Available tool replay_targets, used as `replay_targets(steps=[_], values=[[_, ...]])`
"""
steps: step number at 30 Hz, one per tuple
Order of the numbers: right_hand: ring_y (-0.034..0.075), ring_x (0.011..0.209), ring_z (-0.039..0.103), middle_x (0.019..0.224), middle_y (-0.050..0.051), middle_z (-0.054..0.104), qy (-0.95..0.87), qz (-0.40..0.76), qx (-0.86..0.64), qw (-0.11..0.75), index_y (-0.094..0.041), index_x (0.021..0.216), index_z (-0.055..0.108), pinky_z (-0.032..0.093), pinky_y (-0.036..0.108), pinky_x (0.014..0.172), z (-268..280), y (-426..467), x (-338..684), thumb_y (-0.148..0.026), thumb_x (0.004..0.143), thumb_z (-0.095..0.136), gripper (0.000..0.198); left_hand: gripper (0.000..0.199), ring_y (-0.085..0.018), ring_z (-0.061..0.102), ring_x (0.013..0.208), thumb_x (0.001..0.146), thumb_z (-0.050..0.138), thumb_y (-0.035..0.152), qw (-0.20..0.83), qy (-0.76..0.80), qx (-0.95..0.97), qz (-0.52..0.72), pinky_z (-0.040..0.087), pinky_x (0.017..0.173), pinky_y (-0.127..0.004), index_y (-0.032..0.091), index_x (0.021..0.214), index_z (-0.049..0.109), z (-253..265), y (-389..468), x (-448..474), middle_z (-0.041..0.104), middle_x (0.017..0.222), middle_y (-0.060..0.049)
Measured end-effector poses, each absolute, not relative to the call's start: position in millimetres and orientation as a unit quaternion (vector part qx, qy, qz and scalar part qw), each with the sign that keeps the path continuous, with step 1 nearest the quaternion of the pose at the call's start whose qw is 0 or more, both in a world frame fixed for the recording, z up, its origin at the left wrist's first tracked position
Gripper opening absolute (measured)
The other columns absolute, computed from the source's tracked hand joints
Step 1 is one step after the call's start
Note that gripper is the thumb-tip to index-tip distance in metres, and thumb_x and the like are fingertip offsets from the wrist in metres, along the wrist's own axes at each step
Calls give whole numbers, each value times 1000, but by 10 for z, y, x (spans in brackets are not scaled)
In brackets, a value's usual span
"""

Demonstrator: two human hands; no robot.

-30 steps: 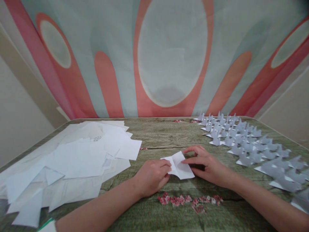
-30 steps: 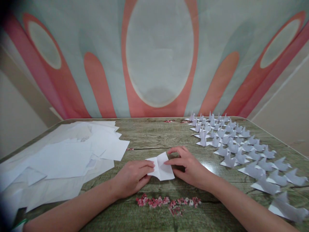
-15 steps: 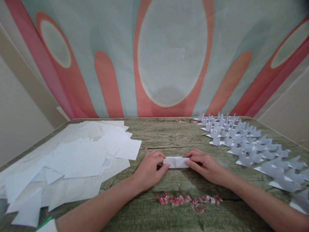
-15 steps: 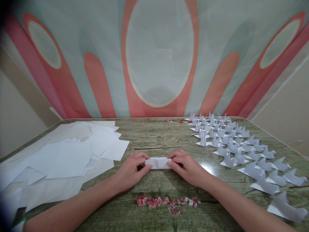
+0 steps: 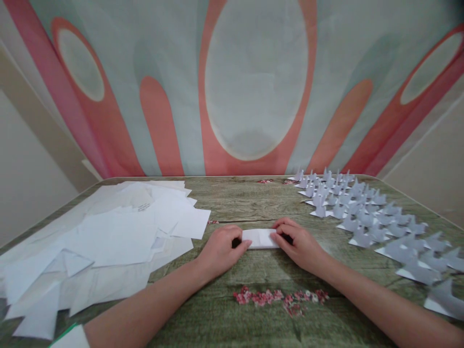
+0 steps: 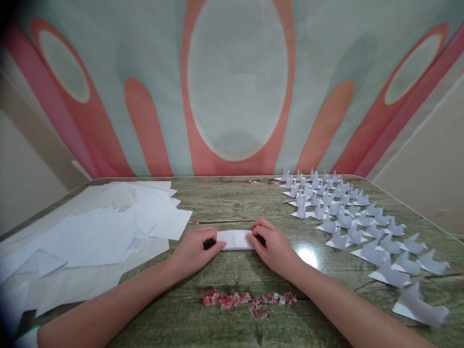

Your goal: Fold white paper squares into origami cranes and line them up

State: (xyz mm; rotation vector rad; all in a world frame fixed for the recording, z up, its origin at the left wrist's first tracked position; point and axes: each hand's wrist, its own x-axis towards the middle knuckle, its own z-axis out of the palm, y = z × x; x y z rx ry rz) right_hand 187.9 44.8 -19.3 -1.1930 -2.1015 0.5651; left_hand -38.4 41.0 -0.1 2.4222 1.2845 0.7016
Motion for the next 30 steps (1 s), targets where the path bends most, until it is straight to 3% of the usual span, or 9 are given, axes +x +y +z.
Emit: replay_targets(steps=[4, 8, 11, 13, 18, 30], values=[[16, 83, 54, 92, 6, 56, -801, 228, -447, 327, -18, 73, 57, 42, 29, 75, -205, 456, 1869, -25, 84, 47, 17, 12, -15, 54, 71, 80, 54, 27, 157, 451, 840, 258, 44, 64, -26, 16, 85, 55, -15, 402, -391, 58, 79, -2], [16, 82, 53, 92, 6, 56, -801, 226, -452, 321, -18, 73, 56, 42, 30, 73, -215, 463, 1859, -24, 83, 49, 13, 35, -20, 52, 100, 83, 51, 25, 122, 423, 861, 255, 43, 85, -34, 17, 116, 45, 54, 305, -348, 55, 111, -8], [16, 82, 53, 93, 5, 55, -802, 228, -451, 318, -18, 73, 55, 42, 30, 74, -222, 469, 1859, -22, 82, 50, 11, 40, -26, 37, 121, 84, 50, 33, 49, 389, 903, 174, 29, 100, -44, 19, 120, 44, 132, 138, -261, 44, 130, -9], [16, 82, 53, 93, 5, 55, -802, 231, -447, 320, -18, 73, 54, 42, 30, 74, -225, 472, 1862, -21, 82, 49, 11, 54, -26, 27, 128, 85, 43, 46, 32, 365, 921, 135, 22, 105, -44, 16, 129, 36, 160, 16, -202, 37, 136, -10], [16, 82, 53, 94, 6, 55, -802, 228, -446, 326, -18, 72, 54, 42, 30, 75, -232, 471, 1864, -20, 81, 51, 10, 73, -26, 16, 133, 85, 24, 60, 55, 357, 930, 60, 14, 108, -42, 8, 136, 24, 134, -125, -164, 25, 143, -14], [16, 85, 53, 94, 5, 54, -801, 228, -448, 325, -19, 75, 54, 41, 29, 77, -249, 478, 1869, -18, 79, 53, 5, 75, -24, 1, 135, 84, 14, 62, 105, 363, 926, 14, 4, 110, -42, 12, 140, 11, 110, -103, -224, 10, 147, -10]])
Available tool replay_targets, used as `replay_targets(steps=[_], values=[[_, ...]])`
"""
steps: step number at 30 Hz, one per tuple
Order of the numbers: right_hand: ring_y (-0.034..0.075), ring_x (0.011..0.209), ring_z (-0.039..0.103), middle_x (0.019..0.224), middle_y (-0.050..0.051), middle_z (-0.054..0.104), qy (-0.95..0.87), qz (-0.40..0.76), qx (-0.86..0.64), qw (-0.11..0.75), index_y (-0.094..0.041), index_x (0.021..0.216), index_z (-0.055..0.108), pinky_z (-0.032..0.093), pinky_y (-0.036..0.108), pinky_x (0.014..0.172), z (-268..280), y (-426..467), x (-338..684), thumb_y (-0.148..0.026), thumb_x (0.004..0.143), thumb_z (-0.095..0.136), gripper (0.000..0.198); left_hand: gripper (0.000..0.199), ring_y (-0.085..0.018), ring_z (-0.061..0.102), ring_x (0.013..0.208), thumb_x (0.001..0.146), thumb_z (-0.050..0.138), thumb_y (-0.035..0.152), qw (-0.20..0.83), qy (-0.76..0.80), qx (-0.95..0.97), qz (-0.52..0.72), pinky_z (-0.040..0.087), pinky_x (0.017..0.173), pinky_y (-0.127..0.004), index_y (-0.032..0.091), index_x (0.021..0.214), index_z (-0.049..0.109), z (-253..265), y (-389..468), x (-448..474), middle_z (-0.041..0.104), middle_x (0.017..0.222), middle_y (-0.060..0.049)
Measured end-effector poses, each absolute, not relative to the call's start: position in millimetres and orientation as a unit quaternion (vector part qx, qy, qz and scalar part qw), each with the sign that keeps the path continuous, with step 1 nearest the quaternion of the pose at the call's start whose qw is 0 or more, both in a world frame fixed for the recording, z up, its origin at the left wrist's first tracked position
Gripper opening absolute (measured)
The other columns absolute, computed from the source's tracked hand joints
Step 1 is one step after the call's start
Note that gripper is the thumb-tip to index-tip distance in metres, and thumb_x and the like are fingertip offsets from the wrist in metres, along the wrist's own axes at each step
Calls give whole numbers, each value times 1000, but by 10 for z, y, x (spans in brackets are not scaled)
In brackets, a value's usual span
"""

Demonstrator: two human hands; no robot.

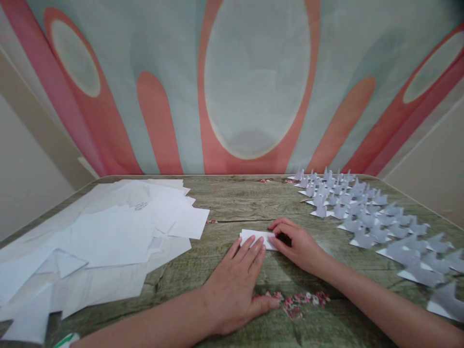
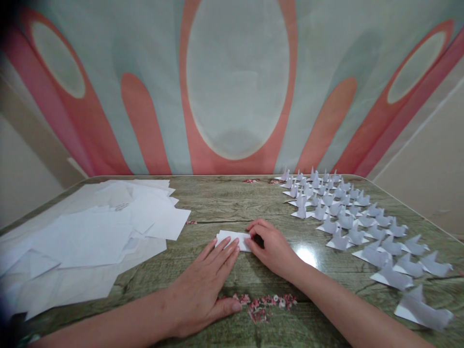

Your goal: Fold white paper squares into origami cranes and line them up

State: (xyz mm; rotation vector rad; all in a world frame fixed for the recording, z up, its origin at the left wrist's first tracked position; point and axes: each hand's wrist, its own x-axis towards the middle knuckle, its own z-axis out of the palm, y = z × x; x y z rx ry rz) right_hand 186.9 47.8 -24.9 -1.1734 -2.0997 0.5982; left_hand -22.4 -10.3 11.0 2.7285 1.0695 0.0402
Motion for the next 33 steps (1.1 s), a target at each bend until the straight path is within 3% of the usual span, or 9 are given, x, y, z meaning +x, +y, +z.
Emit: replay_targets(steps=[12, 33], values=[[15, 84, 55, 94, 4, 57, -792, 238, -458, 326, -20, 73, 53, 42, 29, 76, -211, 464, 1885, -16, 78, 51, 7, 70, -23, 3, 135, 86, 23, 59, 74, 363, 928, 31, 6, 110, -41, 13, 139, 16, 138, -33, -248, 13, 147, -9], [14, 74, 55, 88, 2, 59, -799, 221, -467, 309, -19, 66, 50, 43, 27, 67, -170, 530, 1880, -15, 74, 53, 10, 71, -24, 8, 135, 85, 17, 61, 98, 365, 925, 27, 7, 110, -40, 15, 139, 17, 118, -83, -217, 16, 146, -8]])
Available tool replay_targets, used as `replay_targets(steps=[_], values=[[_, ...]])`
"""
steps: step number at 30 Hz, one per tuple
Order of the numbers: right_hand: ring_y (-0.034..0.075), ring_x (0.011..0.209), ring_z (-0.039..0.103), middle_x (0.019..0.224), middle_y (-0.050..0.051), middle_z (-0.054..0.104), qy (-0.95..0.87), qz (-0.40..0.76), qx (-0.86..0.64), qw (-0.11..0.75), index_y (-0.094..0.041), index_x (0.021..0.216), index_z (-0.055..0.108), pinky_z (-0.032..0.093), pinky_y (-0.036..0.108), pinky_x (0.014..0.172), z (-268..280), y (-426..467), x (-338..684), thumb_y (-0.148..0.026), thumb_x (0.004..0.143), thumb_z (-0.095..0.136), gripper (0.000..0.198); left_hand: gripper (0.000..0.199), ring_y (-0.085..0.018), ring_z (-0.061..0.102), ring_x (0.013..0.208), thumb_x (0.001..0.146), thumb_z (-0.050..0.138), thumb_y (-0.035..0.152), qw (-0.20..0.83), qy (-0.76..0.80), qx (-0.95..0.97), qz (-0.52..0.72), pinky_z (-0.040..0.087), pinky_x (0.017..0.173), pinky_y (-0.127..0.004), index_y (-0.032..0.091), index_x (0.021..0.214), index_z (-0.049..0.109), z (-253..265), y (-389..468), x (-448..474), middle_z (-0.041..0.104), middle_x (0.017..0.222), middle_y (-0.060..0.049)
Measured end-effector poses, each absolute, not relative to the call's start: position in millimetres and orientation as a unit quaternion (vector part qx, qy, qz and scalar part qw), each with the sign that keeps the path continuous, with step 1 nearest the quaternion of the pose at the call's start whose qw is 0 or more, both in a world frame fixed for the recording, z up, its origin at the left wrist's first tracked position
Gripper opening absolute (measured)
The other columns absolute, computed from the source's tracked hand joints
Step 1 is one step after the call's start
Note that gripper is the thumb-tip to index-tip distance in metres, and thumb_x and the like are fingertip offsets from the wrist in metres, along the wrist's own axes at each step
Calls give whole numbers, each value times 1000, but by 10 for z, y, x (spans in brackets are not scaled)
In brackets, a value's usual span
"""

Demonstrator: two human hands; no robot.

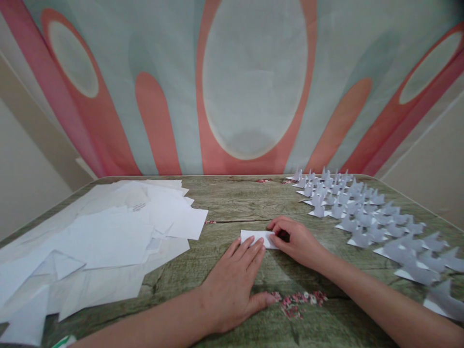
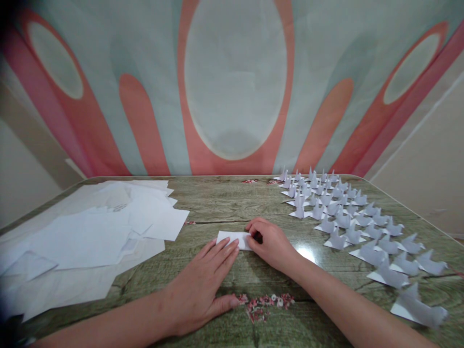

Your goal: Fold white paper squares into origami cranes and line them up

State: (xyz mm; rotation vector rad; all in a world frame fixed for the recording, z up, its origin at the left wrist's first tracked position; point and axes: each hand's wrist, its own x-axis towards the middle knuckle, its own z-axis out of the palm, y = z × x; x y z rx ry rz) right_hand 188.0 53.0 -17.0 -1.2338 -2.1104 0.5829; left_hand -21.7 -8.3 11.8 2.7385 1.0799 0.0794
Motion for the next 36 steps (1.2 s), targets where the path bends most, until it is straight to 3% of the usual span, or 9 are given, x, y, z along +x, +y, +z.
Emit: replay_targets(steps=[29, 36], values=[[13, 69, 54, 88, 3, 60, -798, 236, -462, 306, -19, 74, 54, 44, 27, 63, -161, 525, 1887, -15, 73, 55, 4, 68, -26, 19, 132, 86, 19, 60, 68, 375, 924, 40, 15, 107, -41, 14, 135, 27, 88, -130, -199, 24, 144, -9], [13, 68, 53, 81, 2, 57, -795, 228, -472, 304, -19, 86, 57, 44, 27, 62, -181, 529, 1892, -17, 74, 55, 13, 67, -26, 19, 132, 86, 19, 60, 67, 375, 924, 45, 16, 107, -41, 15, 135, 27, 71, -133, -201, 23, 144, -8]])
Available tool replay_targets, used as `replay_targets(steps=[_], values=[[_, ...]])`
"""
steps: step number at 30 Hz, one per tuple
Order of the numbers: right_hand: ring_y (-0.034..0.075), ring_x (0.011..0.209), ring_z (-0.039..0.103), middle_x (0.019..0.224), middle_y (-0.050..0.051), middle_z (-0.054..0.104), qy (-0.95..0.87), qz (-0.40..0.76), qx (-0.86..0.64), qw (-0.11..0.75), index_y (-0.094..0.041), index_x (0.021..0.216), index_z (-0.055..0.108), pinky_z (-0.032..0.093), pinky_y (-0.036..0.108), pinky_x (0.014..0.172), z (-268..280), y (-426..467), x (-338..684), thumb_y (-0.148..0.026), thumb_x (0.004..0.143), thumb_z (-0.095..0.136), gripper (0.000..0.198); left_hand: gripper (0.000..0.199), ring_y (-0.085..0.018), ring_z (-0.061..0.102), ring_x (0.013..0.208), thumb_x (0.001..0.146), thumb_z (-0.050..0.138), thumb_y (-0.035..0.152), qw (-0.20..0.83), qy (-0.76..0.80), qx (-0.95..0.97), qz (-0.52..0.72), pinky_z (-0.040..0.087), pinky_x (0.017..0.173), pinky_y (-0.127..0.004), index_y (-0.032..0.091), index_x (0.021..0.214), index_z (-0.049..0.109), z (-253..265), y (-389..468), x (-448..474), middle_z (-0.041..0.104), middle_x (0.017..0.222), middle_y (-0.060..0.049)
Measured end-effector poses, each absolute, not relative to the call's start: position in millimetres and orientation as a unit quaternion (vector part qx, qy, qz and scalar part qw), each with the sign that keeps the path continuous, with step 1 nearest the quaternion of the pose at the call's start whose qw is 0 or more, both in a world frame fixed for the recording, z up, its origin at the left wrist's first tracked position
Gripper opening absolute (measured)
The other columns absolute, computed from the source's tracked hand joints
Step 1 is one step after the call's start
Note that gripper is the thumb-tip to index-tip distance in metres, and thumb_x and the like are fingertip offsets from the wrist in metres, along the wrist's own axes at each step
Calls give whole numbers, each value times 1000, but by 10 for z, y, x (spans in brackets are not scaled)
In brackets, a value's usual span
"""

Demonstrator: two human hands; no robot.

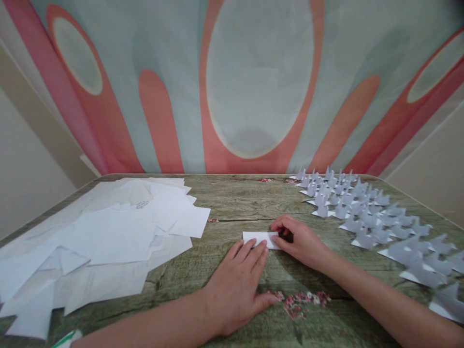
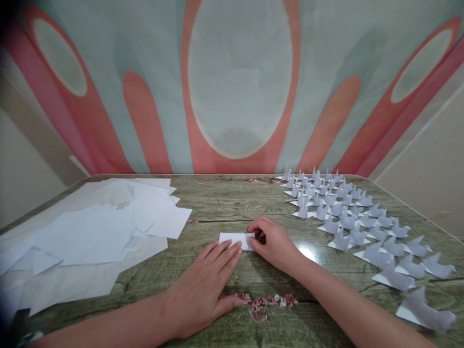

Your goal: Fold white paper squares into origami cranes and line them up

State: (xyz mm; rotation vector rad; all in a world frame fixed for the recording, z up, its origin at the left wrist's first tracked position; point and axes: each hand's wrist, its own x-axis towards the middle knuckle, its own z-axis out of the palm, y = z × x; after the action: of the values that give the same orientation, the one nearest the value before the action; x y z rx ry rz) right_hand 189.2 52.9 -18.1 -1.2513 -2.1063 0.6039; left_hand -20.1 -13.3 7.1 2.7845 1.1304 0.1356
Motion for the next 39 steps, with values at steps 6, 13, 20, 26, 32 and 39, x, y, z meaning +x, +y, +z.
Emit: replay_targets(steps=[6, 13, 20, 26, 32, 39], values=[[13, 71, 54, 86, 3, 56, -805, 240, -447, 307, -19, 87, 59, 45, 26, 64, -192, 527, 1900, -16, 76, 53, 13, 68, -26, 19, 132, 86, 19, 60, 63, 375, 924, 44, 16, 107, -41, 14, 135, 27, 67, -128, -197, 25, 143, -9], [15, 74, 53, 87, 4, 55, -806, 252, -435, 312, -19, 84, 60, 45, 27, 65, -178, 521, 1887, -17, 78, 52, 11, 67, -26, 20, 131, 86, 17, 59, 62, 374, 924, 44, 16, 106, -41, 14, 135, 28, 66, -129, -198, 26, 143, -9], [16, 81, 53, 90, 5, 54, -808, 255, -427, 316, -21, 91, 63, 45, 30, 71, -190, 524, 1887, -18, 79, 52, 16, 68, -27, 22, 130, 85, 19, 60, 63, 376, 923, 45, 17, 106, -42, 14, 134, 29, 68, -129, -192, 27, 143, -9], [17, 86, 53, 92, 5, 54, -811, 256, -427, 308, -22, 90, 63, 44, 31, 77, -183, 520, 1894, -16, 80, 51, 17, 68, -26, 21, 131, 86, 17, 60, 86, 378, 921, 42, 16, 107, -41, 14, 135, 28, 90, -131, -191, 27, 143, -9], [17, 86, 53, 93, 5, 53, -812, 260, -424, 305, -21, 90, 63, 43, 31, 77, -192, 530, 1885, -15, 80, 51, 16, 68, -26, 22, 130, 86, 18, 60, 82, 378, 921, 42, 16, 106, -41, 14, 135, 28, 88, -126, -188, 27, 142, -9], [17, 86, 53, 93, 5, 53, -813, 262, -426, 298, -21, 89, 62, 43, 30, 75, -179, 527, 1897, -14, 80, 50, 17, 67, -26, 22, 130, 86, 18, 59, 89, 377, 921, 45, 16, 106, -41, 14, 135, 27, 90, -131, -195, 27, 142, -9]])
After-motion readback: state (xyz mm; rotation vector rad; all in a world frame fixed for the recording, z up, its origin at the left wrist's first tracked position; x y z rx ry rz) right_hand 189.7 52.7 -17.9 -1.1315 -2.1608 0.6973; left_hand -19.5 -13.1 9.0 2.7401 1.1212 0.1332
